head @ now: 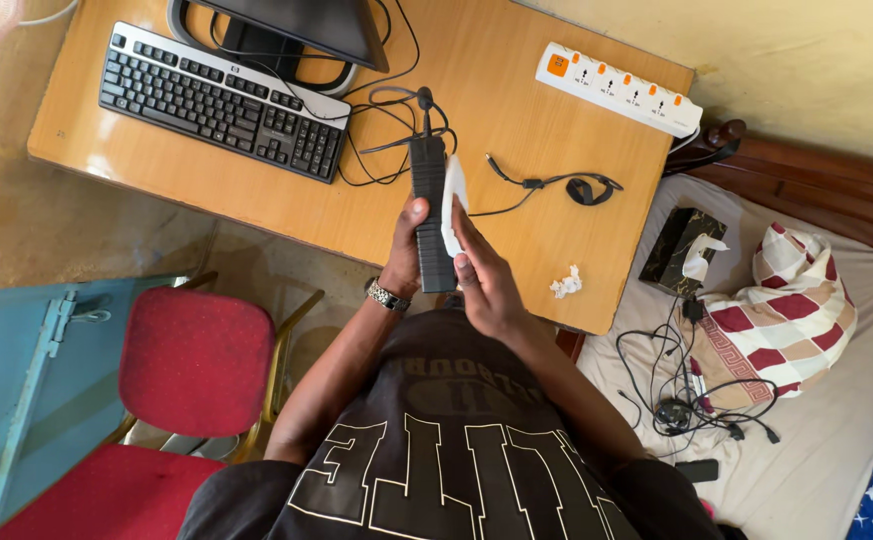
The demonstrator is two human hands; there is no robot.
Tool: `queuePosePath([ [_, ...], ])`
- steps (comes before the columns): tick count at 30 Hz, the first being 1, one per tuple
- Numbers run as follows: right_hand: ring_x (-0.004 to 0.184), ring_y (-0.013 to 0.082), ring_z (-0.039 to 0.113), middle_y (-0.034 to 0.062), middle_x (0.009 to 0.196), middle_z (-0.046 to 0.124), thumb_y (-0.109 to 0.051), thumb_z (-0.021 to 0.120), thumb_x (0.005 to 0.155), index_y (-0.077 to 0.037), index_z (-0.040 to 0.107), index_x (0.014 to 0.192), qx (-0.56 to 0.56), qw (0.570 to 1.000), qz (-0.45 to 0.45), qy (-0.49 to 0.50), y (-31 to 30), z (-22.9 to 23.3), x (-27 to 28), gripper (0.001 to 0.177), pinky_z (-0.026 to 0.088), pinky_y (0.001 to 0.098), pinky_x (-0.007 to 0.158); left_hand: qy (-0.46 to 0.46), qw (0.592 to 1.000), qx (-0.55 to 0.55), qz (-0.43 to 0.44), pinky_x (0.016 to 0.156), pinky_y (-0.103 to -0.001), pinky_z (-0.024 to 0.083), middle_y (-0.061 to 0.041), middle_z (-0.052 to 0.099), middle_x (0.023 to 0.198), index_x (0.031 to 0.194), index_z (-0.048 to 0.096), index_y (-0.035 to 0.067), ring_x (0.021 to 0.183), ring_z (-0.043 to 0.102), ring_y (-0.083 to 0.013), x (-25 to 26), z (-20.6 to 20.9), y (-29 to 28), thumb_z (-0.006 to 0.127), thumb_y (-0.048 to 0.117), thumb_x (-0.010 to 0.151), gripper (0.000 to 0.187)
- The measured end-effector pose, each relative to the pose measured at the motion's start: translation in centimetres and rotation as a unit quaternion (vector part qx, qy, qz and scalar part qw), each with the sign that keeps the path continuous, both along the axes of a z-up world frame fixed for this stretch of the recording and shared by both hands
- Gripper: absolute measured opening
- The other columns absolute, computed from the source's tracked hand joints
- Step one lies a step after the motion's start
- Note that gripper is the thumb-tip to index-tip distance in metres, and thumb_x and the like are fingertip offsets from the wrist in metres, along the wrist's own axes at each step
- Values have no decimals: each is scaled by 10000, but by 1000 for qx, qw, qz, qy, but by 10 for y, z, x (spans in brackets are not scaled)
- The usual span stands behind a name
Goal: The person wipes the underside of a laptop with a tissue, then repositions the keyboard and monitor on the desk. They then pick up a power adapter and repeatedly wipe its body and cables with tissue, turning the adapter over to clean different sides.
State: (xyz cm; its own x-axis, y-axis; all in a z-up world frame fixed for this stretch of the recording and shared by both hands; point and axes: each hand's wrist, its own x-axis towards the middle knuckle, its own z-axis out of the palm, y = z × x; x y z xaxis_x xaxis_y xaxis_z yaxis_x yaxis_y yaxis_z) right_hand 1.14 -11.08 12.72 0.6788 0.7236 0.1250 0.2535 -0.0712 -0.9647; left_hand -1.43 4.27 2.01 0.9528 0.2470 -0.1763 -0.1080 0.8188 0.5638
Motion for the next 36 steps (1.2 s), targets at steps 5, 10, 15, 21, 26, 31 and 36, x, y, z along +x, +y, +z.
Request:
queuePosePath([
  [5, 1552, 358, 283, 229, 1653, 269, -223, 356, 1114, 19, 282, 1566, -16, 995, 45, -90, -8, 15, -23, 518, 264, 421, 1267, 25, 998, 58, 13, 872, -345, 533, -99, 603, 1125, 1357, 461, 61, 1015, 606, -186, 3, 22, 8, 602, 427, 958, 560],
  [10, 1527, 411, 268, 256, 1623, 263, -120, 430, 1058, 54, 280, 1542, -109, 956, 20, -272, 11, 21, 5, 536, 235, 456, 1268, 3, 996, -5, -90, 999, -337, 522, -129, 635, 1258, 1335, 527, -14, 1131, 627, -193, -3, 26, 18, 469, 336, 1036, 464],
  [15, 1509, 425, 286, 272, 1602, 300, -104, 429, 1039, 85, 313, 1517, -133, 934, 11, -330, 13, 22, 7, 527, 235, 484, 1258, -60, 994, -76, -59, 951, -342, 538, -150, 643, 1251, 1396, 540, -27, 1077, 638, -203, -4, 43, 10, 399, 497, 1093, 621],
  [21, 1477, 412, 339, 264, 1566, 359, -149, 468, 1032, 66, 364, 1476, -135, 924, 103, -342, 5, 41, -15, 504, 281, 497, 1225, -47, 994, -75, -69, 959, -378, 537, -101, 609, 1357, 1430, 452, 33, 1127, 627, -203, -1, 50, 14, 395, 565, 1009, 682],
  [26, 1493, 424, 347, 272, 1588, 351, -113, 452, 1052, 79, 352, 1505, -146, 916, -18, -372, 14, 43, 14, 503, 293, 509, 1241, -32, 995, -65, -68, 1066, -385, 481, -145, 555, 1422, 1502, 425, 12, 1231, 592, -213, -10, 39, -3, 414, 545, 1060, 692],
  [31, 1462, 427, 349, 264, 1560, 357, -167, 470, 1023, 76, 352, 1483, -142, 915, 71, -371, 6, 56, -10, 533, 282, 513, 1218, -100, 991, -52, -75, 1052, -396, 481, -149, 565, 1423, 1466, 430, 10, 1220, 589, -245, -4, 44, 4, 415, 552, 1046, 685],
  [36, 1478, 426, 340, 255, 1579, 343, -138, 477, 1042, 98, 362, 1494, -162, 910, -9, -382, 16, 45, 8, 523, 285, 509, 1233, -17, 998, -2, -55, 1122, -375, 429, -101, 535, 1435, 1495, 393, 43, 1286, 536, -199, -13, 25, -14, 450, 494, 1043, 641],
])
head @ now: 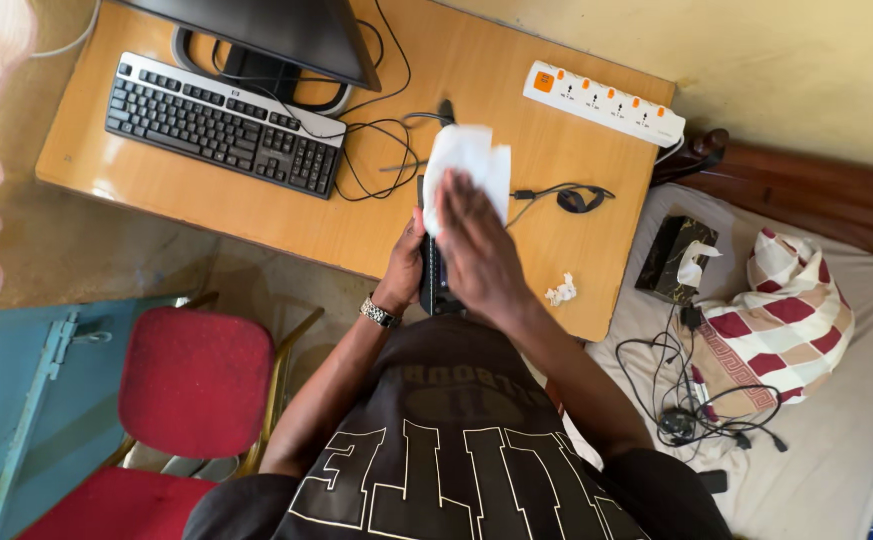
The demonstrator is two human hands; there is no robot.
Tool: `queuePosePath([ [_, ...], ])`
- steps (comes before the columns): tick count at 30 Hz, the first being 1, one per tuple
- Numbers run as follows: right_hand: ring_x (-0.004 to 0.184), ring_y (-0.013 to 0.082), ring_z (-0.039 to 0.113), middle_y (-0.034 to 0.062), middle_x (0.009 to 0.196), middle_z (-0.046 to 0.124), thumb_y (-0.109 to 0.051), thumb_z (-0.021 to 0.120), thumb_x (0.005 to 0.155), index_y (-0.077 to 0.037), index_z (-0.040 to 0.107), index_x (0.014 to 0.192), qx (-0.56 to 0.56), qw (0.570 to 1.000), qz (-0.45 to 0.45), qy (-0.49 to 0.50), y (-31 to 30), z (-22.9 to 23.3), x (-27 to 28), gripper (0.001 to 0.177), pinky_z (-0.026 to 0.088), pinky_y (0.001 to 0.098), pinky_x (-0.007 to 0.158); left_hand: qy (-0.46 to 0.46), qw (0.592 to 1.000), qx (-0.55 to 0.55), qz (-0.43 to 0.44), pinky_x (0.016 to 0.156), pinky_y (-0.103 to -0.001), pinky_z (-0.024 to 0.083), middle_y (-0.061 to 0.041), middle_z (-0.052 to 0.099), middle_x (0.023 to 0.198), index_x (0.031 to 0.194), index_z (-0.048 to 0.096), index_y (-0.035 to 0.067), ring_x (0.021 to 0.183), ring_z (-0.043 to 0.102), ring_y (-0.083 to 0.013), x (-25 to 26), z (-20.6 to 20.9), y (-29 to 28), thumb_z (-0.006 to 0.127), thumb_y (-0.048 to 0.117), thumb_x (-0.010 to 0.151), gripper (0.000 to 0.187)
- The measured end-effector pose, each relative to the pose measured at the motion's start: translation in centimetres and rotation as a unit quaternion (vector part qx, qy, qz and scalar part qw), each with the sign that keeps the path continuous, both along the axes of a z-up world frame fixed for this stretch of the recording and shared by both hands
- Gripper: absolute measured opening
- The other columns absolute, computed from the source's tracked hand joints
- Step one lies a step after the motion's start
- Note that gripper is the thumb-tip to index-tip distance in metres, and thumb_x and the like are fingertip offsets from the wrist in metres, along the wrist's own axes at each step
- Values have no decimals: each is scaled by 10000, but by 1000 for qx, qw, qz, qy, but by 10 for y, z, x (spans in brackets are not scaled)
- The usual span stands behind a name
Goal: The person wipes the underside of a laptop with a tissue, then repositions the keyboard and monitor on the desk. They then pick up a power adapter and repeatedly wipe its body and cables with tissue, turning the adapter over to clean different sides.
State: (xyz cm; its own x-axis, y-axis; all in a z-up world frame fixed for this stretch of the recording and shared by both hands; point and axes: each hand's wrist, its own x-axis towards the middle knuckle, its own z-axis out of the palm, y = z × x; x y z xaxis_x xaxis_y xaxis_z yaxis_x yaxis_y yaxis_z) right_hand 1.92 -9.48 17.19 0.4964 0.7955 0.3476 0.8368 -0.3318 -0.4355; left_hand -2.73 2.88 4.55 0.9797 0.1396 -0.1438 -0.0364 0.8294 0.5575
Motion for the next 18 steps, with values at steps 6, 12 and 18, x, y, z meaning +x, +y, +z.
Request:
queuePosePath([
  [6, 1472, 394, 381, 238, 1568, 391, -136, 477, 1028, 69, 393, 1480, -7, 999, 49, 13, -27, -18, -14, 503, 296, 485, 1236, -51, 998, -25, -27, 1087, -417, 468, -161, 526, 1445, 1477, 424, 14, 1255, 571, -253, 14, 18, 16, 463, 589, 1014, 740],
  [12, 1454, 331, 423, 219, 1569, 431, -233, 445, 1077, 62, 430, 1475, 141, 913, 19, 383, -78, -56, -16, 495, 341, 404, 1194, -49, 997, -54, -5, 1040, -428, 534, -214, 464, 1510, 1439, 443, 56, 1219, 605, -261, 17, 25, 27, 551, 629, 914, 785],
  [18, 1438, 363, 440, 256, 1523, 440, -242, 416, 1111, 47, 401, 1535, 276, 821, -51, 497, -54, -62, -1, 513, 345, 394, 1165, -36, 990, -136, -7, 907, -427, 542, -195, 600, 1232, 1373, 547, -24, 1039, 642, -286, 26, 5, 22, 585, 552, 1114, 632],
])
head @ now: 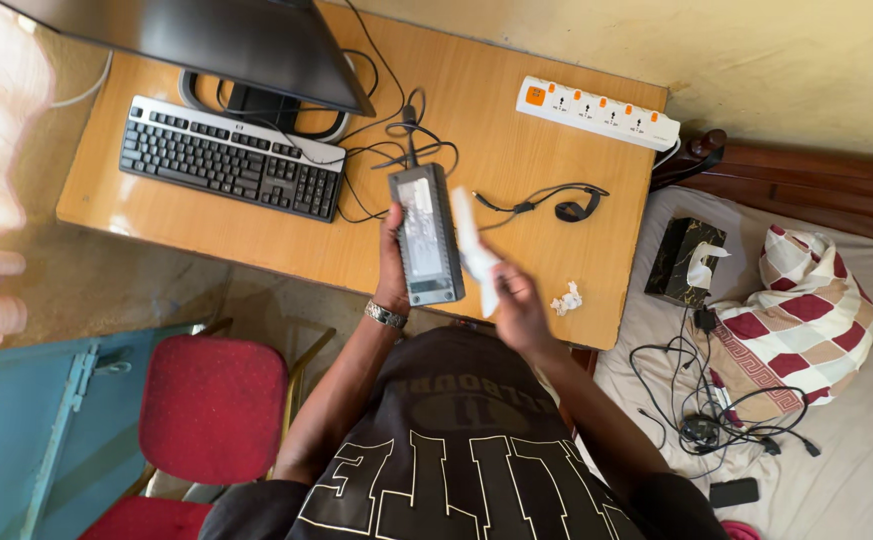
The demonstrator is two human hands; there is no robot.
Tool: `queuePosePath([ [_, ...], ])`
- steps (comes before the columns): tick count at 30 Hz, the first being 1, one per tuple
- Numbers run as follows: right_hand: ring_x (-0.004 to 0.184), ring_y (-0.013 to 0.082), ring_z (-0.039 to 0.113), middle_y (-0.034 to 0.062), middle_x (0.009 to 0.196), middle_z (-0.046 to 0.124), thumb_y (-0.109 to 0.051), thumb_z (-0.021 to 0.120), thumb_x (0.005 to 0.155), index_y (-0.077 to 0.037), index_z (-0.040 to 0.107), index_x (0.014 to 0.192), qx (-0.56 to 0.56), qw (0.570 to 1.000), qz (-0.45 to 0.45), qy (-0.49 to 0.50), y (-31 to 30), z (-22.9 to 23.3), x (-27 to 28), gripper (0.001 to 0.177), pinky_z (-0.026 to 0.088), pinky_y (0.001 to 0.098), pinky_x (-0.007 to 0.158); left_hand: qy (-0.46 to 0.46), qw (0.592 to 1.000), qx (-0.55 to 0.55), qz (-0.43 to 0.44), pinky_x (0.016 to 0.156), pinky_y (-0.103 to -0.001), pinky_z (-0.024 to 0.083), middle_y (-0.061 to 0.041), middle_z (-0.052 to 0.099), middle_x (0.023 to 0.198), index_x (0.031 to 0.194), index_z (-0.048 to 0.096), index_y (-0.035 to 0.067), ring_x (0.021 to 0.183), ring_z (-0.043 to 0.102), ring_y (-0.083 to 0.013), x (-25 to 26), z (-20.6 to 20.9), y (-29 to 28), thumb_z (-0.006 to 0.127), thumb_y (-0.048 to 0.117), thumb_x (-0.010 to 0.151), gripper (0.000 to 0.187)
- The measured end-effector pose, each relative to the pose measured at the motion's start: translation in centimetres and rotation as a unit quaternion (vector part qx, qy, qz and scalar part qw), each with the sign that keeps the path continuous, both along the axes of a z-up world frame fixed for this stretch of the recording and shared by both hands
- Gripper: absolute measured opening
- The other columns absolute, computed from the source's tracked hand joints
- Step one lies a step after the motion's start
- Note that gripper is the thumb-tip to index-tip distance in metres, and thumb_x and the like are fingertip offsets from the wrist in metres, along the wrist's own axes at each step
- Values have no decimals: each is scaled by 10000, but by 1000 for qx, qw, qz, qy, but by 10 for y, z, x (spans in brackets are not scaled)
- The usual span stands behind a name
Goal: The person wipes the underside of a laptop with a tissue, then repositions the keyboard and monitor on the desk. They then pick up a power adapter and repeatedly wipe its body and cables with tissue, turning the adapter over to clean different sides.
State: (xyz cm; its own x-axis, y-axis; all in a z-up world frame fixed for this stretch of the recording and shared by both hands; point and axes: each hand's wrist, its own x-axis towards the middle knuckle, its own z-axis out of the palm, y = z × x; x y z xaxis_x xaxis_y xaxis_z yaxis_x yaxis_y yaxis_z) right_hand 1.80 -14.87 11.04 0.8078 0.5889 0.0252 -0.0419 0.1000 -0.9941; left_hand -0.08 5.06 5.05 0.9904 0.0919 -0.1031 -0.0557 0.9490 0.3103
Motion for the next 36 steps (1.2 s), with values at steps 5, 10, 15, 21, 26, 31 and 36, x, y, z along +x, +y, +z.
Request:
queuePosePath([
  [5, 1544, 335, 283, 198, 1639, 305, -225, 391, 1109, 2, 348, 1534, -191, 931, 40, -310, 18, 28, -10, 484, 302, 391, 1243, 79, 984, 156, 42, 1023, -331, 470, -38, 597, 1274, 1371, 504, 108, 1149, 579, -136, 6, 4, -3, 518, 355, 1010, 437],
  [10, 1547, 363, 245, 217, 1648, 254, -161, 408, 1096, 8, 316, 1550, -177, 924, 46, -337, 44, 47, 31, 494, 274, 419, 1247, 76, 980, 182, 36, 955, -327, 503, -75, 632, 1204, 1309, 518, 56, 1079, 608, -161, 13, 14, -6, 397, 356, 1077, 398],
  [15, 1533, 384, 243, 228, 1633, 255, -123, 425, 1063, 37, 330, 1529, -194, 901, 96, -377, 35, 53, 6, 502, 256, 447, 1253, 125, 969, 196, 84, 882, -343, 511, -75, 628, 1083, 1185, 521, 75, 965, 600, -167, 14, 9, -1, 351, 392, 1107, 368],
  [21, 1516, 374, 280, 220, 1610, 292, -136, 445, 1057, 48, 333, 1512, -226, 865, 131, -428, 36, 60, 0, 503, 274, 449, 1246, 86, 978, 176, 76, 899, -357, 504, -92, 615, 1102, 1219, 527, 81, 982, 596, -186, 15, 8, 6, 294, 416, 1104, 424],
  [26, 1540, 403, 260, 243, 1633, 273, -133, 417, 1087, 49, 315, 1539, -218, 881, 55, -417, 71, 59, 42, 498, 276, 449, 1261, 79, 970, 223, 59, 1021, -316, 455, -73, 590, 1281, 1337, 499, 110, 1143, 559, -147, 13, 2, -5, 288, 384, 1051, 449],
  [31, 1516, 433, 260, 255, 1612, 283, -151, 432, 1059, 55, 322, 1519, -221, 871, 122, -421, 53, 72, -8, 516, 270, 471, 1246, 69, 983, 152, 75, 980, -372, 486, -111, 584, 1237, 1364, 475, 40, 1098, 583, -200, 17, -17, 10, 299, 418, 1130, 478],
  [36, 1514, 434, 279, 257, 1606, 305, -151, 414, 1074, 61, 341, 1513, -210, 882, 114, -407, 52, 57, -8, 492, 282, 468, 1241, 68, 977, 193, 62, 959, -352, 530, -99, 637, 1206, 1361, 493, 35, 1071, 626, -178, 14, -23, 13, 322, 466, 1120, 522],
])
